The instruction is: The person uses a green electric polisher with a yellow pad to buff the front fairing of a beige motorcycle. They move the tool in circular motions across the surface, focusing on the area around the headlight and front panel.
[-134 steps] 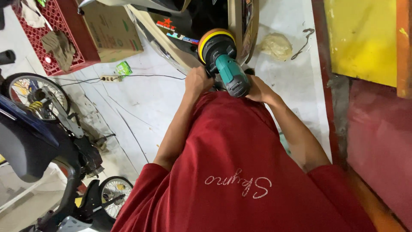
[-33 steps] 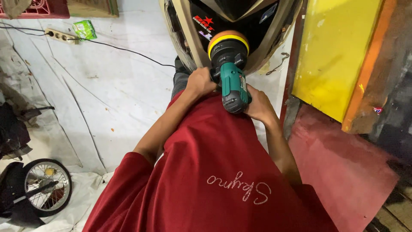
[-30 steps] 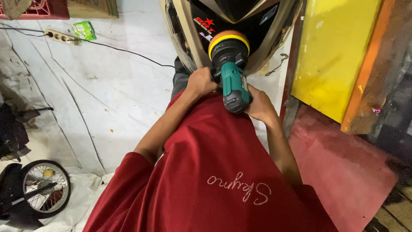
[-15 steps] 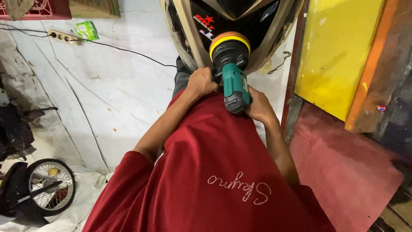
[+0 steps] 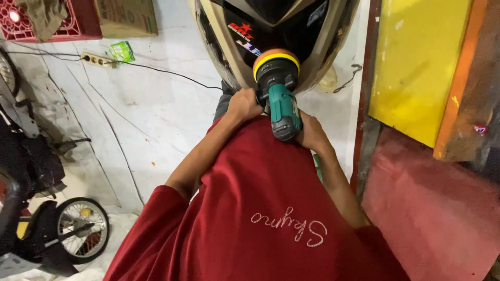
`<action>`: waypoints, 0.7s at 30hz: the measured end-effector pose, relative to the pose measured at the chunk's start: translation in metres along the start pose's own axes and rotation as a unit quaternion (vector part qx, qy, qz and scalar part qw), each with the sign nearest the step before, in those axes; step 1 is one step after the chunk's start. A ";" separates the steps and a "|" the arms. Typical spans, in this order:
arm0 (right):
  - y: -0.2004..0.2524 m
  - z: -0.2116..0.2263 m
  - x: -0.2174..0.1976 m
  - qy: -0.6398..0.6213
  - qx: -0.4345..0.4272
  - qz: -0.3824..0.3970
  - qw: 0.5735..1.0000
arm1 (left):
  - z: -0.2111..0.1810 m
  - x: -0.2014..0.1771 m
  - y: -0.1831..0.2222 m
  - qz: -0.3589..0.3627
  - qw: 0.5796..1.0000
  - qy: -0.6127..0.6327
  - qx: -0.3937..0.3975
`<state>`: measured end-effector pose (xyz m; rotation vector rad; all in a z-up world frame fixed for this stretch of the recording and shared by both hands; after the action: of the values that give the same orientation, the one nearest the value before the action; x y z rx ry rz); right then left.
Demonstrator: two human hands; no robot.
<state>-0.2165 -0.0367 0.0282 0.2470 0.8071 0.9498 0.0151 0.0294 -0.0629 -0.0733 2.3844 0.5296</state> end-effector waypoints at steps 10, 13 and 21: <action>-0.005 0.021 -0.031 -0.005 0.063 0.042 0.997 | -0.021 -0.015 -0.011 0.015 0.999 0.002 -0.033; -0.007 0.014 -0.036 -0.028 0.018 0.033 0.999 | -0.025 -0.017 -0.014 0.013 1.000 0.001 -0.027; -0.014 -0.014 -0.037 -0.024 -0.051 0.003 0.998 | -0.040 -0.028 -0.025 0.017 0.999 0.003 -0.034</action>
<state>-0.2299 -0.0766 0.0306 0.1823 0.7109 0.9836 0.0165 -0.0114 -0.0264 -0.0654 2.3774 0.6263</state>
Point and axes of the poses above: each hand's wrist, its own y-axis away from the middle knuckle, its own x-axis out of the palm, z = x × y, the point moved 2 cm from there along -y, towards the middle knuckle, and after that the axes turned 6 degrees about y, right-handed, at the moved point
